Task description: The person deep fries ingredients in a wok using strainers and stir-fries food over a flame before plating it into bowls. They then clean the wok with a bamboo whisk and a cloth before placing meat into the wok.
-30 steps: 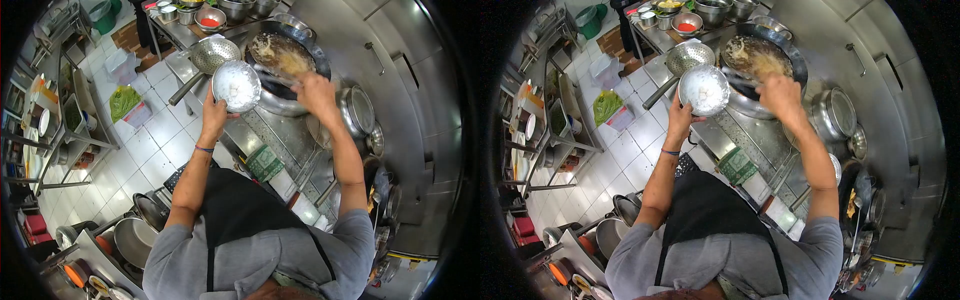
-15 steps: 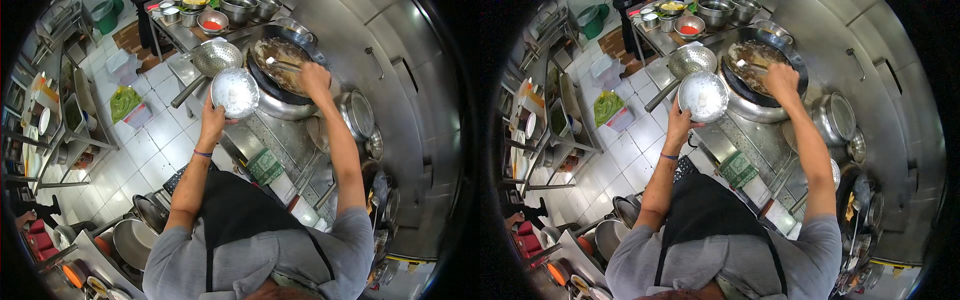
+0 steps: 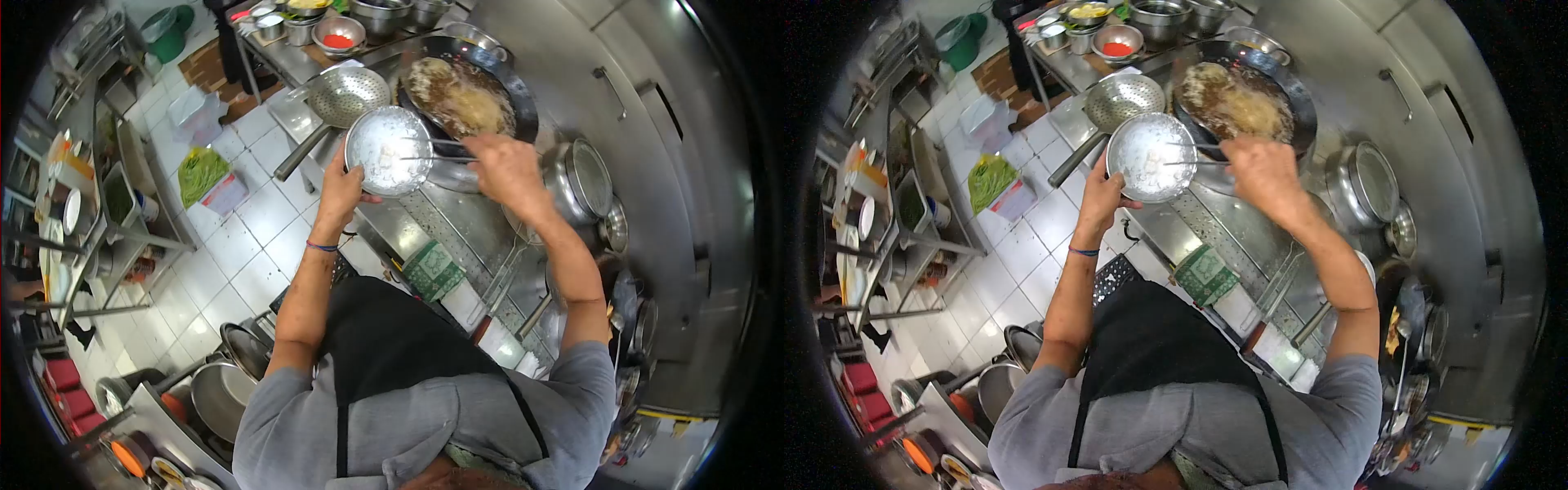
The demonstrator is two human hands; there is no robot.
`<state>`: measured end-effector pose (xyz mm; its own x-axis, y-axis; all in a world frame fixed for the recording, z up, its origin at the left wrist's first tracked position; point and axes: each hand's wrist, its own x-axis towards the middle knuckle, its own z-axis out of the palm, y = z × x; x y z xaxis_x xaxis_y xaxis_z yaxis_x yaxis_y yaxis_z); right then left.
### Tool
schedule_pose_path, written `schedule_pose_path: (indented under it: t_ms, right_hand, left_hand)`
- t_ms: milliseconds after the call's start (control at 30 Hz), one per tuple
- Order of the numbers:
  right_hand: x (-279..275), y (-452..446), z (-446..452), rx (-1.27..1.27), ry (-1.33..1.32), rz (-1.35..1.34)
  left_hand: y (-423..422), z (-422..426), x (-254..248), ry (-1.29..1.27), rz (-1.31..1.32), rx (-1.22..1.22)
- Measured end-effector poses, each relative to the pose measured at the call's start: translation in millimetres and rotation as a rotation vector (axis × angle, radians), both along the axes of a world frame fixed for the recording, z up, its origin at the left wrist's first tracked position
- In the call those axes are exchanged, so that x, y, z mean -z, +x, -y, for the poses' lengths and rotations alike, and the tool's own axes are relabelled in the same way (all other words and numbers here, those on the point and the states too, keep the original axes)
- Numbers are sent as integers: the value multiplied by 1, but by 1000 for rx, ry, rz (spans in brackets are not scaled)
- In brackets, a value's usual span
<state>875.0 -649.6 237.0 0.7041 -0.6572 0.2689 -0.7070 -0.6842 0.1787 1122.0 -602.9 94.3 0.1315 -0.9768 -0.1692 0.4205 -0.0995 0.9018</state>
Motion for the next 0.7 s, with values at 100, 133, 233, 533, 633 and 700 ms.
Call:
schedule_pose_path:
  t_ms: [100,133,233,533,633,700]
  right_hand:
    - [20,-6,-4,-11,-10,-70]
    - [22,-7,-3,-22,-7,-87]
    - [7,-13,-8,-14,-28,112]
    - [43,-28,155,502,-105,-5]
    - [37,-27,161,542,-136,179]
    - [-1,-10,96,488,7,277]
  left_hand:
    - [-7,5,-6,-31,56,94]
    - [-8,5,-7,-40,67,112]
    - [-7,8,5,-32,49,56]
    - [-2,-4,11,61,-41,-51]
    - [3,2,11,24,-47,-66]
    - [3,-4,14,12,-55,-85]
